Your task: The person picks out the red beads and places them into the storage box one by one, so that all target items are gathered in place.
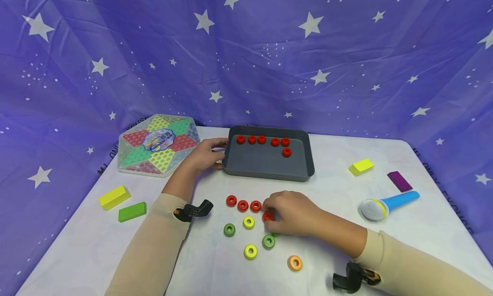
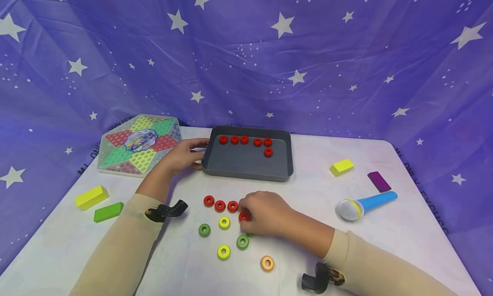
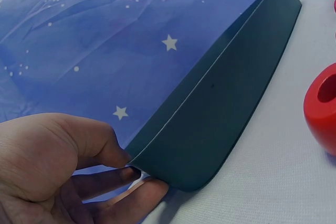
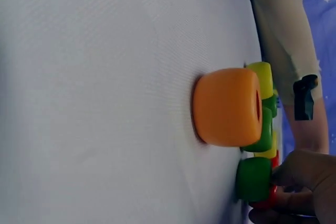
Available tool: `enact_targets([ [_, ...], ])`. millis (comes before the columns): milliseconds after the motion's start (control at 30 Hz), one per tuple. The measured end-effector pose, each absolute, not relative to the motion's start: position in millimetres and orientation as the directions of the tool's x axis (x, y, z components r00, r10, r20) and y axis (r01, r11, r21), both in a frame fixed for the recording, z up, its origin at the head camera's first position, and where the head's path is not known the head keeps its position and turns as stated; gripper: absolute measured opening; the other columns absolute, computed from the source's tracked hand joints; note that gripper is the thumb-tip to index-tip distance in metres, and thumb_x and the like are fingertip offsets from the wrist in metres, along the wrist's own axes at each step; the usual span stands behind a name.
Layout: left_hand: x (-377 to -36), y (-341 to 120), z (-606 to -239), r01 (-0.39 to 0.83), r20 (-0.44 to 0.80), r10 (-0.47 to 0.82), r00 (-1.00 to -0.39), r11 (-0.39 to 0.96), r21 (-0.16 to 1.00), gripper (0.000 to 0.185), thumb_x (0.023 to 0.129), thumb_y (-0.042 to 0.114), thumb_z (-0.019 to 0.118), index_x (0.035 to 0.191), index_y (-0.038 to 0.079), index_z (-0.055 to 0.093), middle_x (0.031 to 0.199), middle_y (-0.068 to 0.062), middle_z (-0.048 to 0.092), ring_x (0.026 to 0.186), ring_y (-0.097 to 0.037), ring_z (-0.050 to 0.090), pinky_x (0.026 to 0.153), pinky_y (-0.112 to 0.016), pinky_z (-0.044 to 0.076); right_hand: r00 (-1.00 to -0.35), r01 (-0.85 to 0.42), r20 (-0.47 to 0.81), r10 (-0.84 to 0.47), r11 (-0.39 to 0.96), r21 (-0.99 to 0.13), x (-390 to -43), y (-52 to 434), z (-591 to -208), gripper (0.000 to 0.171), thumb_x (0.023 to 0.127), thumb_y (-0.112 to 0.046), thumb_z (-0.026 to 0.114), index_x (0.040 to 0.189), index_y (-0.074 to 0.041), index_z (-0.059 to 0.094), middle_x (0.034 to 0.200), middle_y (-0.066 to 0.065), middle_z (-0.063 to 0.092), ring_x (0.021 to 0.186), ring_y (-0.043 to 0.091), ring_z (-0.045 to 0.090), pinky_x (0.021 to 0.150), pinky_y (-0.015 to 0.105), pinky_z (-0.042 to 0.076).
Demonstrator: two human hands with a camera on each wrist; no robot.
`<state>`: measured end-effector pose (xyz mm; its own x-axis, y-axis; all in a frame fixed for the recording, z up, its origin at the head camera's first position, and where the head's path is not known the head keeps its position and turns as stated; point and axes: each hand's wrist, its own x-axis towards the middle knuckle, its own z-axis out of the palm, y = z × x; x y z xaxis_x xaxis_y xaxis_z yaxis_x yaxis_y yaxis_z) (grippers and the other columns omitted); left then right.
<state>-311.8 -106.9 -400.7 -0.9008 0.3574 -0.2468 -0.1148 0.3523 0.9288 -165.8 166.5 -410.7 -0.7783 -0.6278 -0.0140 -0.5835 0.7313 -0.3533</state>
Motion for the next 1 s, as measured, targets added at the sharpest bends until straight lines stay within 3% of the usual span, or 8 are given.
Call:
enact_targets([
  [400,-328.2,-113.4,-423.9,-0.124,-0.248,0.345,-0.905,0.343,0.931,0.065,0.095,-0.003,0.053,0.157,0.011,0.04,0.156,-0.014,0.043,0.126,-0.037,0.059,0.083,-0.042,0.062,-0.78,-0.602,0.016,-0.625,0.744,-0.291,-197.6,174.1,-368.3,0.017,0.079,-0.027,0.074,0.096,-0.025,0.073,0.085,-0.017,0.062,0.076,0.006,0.053,0.068,0.026,0.048],
  [667,-327.0,-112.7,-423.9,-0.107,-0.224,0.34,-0.913,0.33,0.938,0.064,0.093,-0.003,0.053,0.155,0.01,0.042,0.152,-0.015,0.047,0.124,-0.036,0.06,0.081,-0.041,0.062,-0.767,-0.62,0.024,-0.641,0.732,-0.281,-243.6,171.7,-339.3,0.012,0.081,-0.023,0.073,0.092,-0.024,0.073,0.086,-0.012,0.066,0.074,0.01,0.057,0.064,0.03,0.05],
  [1000,-326.8,-112.5,-424.9,-0.101,-0.224,0.336,-0.915,0.347,0.932,0.064,0.093,-0.002,0.054,0.154,0.011,0.043,0.152,-0.014,0.047,0.121,-0.035,0.061,0.08,-0.04,0.063,-0.78,-0.585,-0.085,-0.62,0.77,-0.254,-304.4,150.7,-329.5,0.023,0.086,-0.024,0.072,0.108,-0.018,0.074,0.095,-0.006,0.07,0.079,0.016,0.06,0.069,0.033,0.053],
])
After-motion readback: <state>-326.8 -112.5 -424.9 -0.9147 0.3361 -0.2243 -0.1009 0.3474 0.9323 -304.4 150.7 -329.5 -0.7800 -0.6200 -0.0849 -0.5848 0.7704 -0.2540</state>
